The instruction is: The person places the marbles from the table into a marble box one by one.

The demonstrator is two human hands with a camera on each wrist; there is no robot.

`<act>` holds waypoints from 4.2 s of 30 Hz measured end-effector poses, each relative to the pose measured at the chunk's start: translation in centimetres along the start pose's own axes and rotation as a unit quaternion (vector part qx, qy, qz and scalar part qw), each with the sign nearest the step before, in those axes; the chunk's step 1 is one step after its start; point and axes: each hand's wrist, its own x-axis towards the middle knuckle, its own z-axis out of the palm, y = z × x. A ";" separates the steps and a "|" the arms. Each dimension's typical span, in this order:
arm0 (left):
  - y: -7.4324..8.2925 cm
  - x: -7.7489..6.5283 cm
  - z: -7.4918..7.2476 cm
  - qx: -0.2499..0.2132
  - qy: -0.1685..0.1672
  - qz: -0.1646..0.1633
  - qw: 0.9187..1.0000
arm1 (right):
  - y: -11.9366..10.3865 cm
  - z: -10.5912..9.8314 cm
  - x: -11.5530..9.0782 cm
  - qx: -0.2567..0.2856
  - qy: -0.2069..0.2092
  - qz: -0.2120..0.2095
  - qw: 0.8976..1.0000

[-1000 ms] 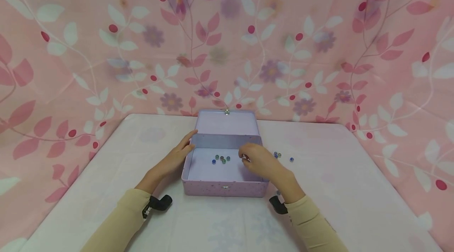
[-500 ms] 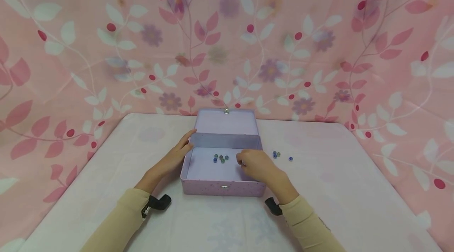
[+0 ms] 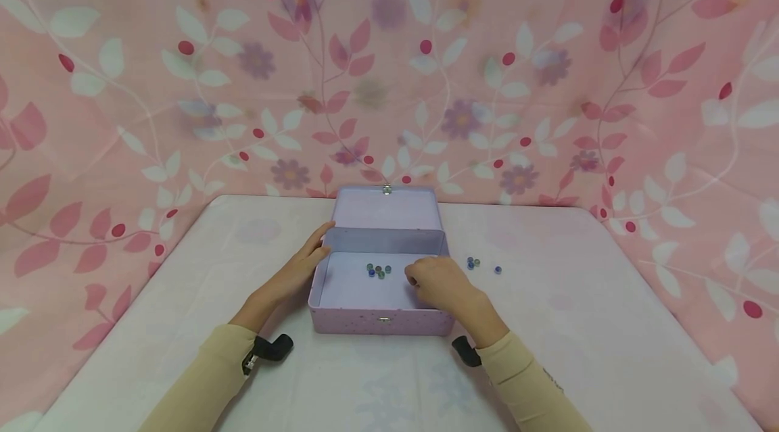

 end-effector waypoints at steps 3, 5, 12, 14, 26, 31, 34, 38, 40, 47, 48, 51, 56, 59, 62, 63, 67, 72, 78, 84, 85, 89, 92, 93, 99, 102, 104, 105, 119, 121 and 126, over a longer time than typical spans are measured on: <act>0.5 -0.2 -0.1 -0.004 -0.007 -0.006 1.000 | 0.0 0.0 0.0 0.000 -0.001 0.000 1.000; 1.2 -0.5 -0.2 -0.008 -0.014 -0.008 1.000 | 0.0 0.1 0.0 0.002 -0.002 0.001 1.000; 2.5 -1.3 -0.2 -0.013 -0.018 -0.004 1.000 | 0.1 -0.3 0.0 0.042 -0.020 0.007 0.999; 1.7 -1.0 -0.1 -0.010 -0.010 0.002 1.000 | 0.3 -0.7 -0.1 0.080 -0.026 0.008 0.996; 0.5 -0.1 0.0 0.005 0.003 0.008 1.000 | 2.6 -3.9 -0.6 0.156 0.025 0.015 0.987; 0.4 -0.2 0.0 0.006 0.004 0.006 1.000 | 3.3 -4.4 -0.9 0.165 0.040 0.025 0.985; 0.5 -0.3 0.1 0.006 0.005 0.003 1.000 | 3.7 -4.5 -1.1 0.168 0.051 0.028 0.984; 0.5 -0.3 0.1 0.004 0.003 0.003 1.000 | 4.1 -4.8 -1.4 0.174 0.063 0.035 0.982; 0.5 -0.2 0.1 0.003 0.003 0.005 1.000 | 4.4 -4.9 -1.5 0.175 0.066 0.037 0.982; 0.5 -0.2 0.0 0.003 0.002 0.007 1.000 | 5.2 -5.5 -1.8 0.155 0.065 0.049 0.985; 0.5 -0.3 0.0 0.003 0.003 0.006 1.000 | 5.3 -5.6 -1.9 0.153 0.058 0.053 0.985; 0.5 -0.3 0.1 0.006 0.004 0.004 1.000 | 5.8 -5.9 -2.4 0.150 0.011 0.073 0.986; 0.5 -0.3 0.0 0.005 0.005 0.005 1.000 | 6.2 -6.1 -3.4 0.142 -0.136 0.119 0.973; 0.5 -0.3 0.0 0.004 0.005 0.005 1.000 | 6.0 -5.9 -3.8 0.147 -0.214 0.149 0.954; 0.3 -0.2 0.0 0.003 0.003 0.006 1.000 | 5.5 -5.6 -4.0 0.170 -0.258 0.179 0.934; 0.3 -0.2 0.0 0.002 0.003 0.005 1.000 | 5.4 -5.4 -4.0 0.177 -0.267 0.188 0.928; 0.4 -0.2 0.1 -0.002 0.002 0.004 1.000 | 4.9 -4.9 -4.0 0.155 -0.293 0.193 0.924; 0.3 -0.3 0.1 -0.001 0.003 0.004 1.000 | 4.2 -4.2 -4.1 0.127 -0.300 0.195 0.925; 0.0 -0.3 0.2 0.003 0.004 0.003 1.000 | 4.2 -4.0 -4.3 0.133 -0.291 0.208 0.924; 0.4 -0.1 0.0 0.009 0.008 0.002 1.000 | 4.8 -4.5 -5.2 0.157 -0.287 0.223 0.918; 0.4 0.0 0.0 0.010 0.008 0.002 1.000 | 4.8 -4.6 -5.4 0.161 -0.290 0.226 0.916; 0.3 0.1 0.0 0.011 0.014 0.001 1.000 | 4.7 -4.6 -6.1 0.175 -0.299 0.233 0.909; 0.3 0.1 0.1 0.007 0.008 0.005 1.000 | 4.9 -4.7 -6.6 0.172 -0.293 0.219 0.915; 0.3 0.1 0.2 0.006 0.006 0.005 1.000 | 5.1 -4.8 -6.8 0.169 -0.291 0.213 0.917; 0.5 0.2 0.2 0.005 0.008 0.003 1.000 | 6.2 -5.2 -8.6 0.162 -0.288 0.221 0.918; 0.5 0.1 -0.1 -0.002 0.010 0.002 1.000 | 6.5 -5.3 -9.5 0.177 -0.295 0.234 0.909; 0.6 0.2 -0.3 -0.004 0.010 0.003 1.000 | 6.6 -5.3 -10.1 0.182 -0.296 0.235 0.908; 0.6 0.2 -0.4 -0.003 0.010 0.003 1.000 | 6.7 -5.3 -10.3 0.185 -0.295 0.235 0.907; 4.1 -1.3 -0.6 0.006 -0.024 -0.014 1.000 | 6.6 -4.4 -11.9 0.167 -0.278 0.205 0.923; 4.3 -1.5 -0.7 0.007 -0.023 -0.013 1.000 | 6.6 -4.4 -11.8 0.168 -0.275 0.199 0.925; 4.2 -1.4 -0.7 0.006 -0.020 -0.018 1.000 | 6.7 -4.0 -11.5 0.170 -0.265 0.189 0.930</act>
